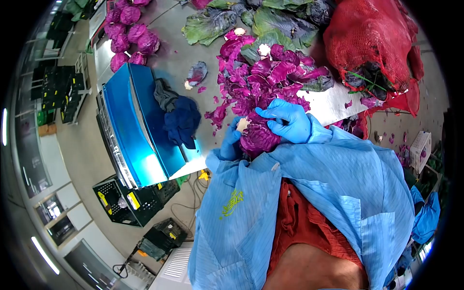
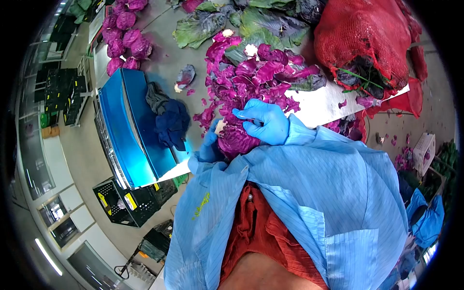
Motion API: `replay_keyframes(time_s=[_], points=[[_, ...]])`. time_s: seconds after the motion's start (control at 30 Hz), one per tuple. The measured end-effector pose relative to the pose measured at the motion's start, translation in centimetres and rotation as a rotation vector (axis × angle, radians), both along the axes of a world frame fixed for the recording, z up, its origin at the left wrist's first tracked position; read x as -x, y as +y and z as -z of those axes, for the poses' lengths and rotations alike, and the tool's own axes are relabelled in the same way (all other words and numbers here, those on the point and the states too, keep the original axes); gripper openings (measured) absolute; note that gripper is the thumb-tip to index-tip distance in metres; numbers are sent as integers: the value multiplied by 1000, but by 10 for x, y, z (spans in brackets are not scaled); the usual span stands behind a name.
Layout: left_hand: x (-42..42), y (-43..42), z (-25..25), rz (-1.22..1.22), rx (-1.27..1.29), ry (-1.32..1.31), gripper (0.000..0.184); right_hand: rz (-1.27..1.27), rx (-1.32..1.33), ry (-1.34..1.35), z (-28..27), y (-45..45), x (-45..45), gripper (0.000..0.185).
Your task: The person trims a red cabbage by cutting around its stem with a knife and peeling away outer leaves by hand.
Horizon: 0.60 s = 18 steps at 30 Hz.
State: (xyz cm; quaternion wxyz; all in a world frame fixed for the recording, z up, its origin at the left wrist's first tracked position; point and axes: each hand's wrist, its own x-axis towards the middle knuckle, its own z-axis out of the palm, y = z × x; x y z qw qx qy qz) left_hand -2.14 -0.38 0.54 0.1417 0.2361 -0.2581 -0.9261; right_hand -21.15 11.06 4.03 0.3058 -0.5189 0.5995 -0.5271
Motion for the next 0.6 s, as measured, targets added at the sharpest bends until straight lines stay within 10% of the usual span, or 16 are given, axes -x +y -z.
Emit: replay_keyframes(time_s=[0.6], points=[[43,-59,-52,571,826,-194,36,-35,132,72,0,-1,-3,25]])
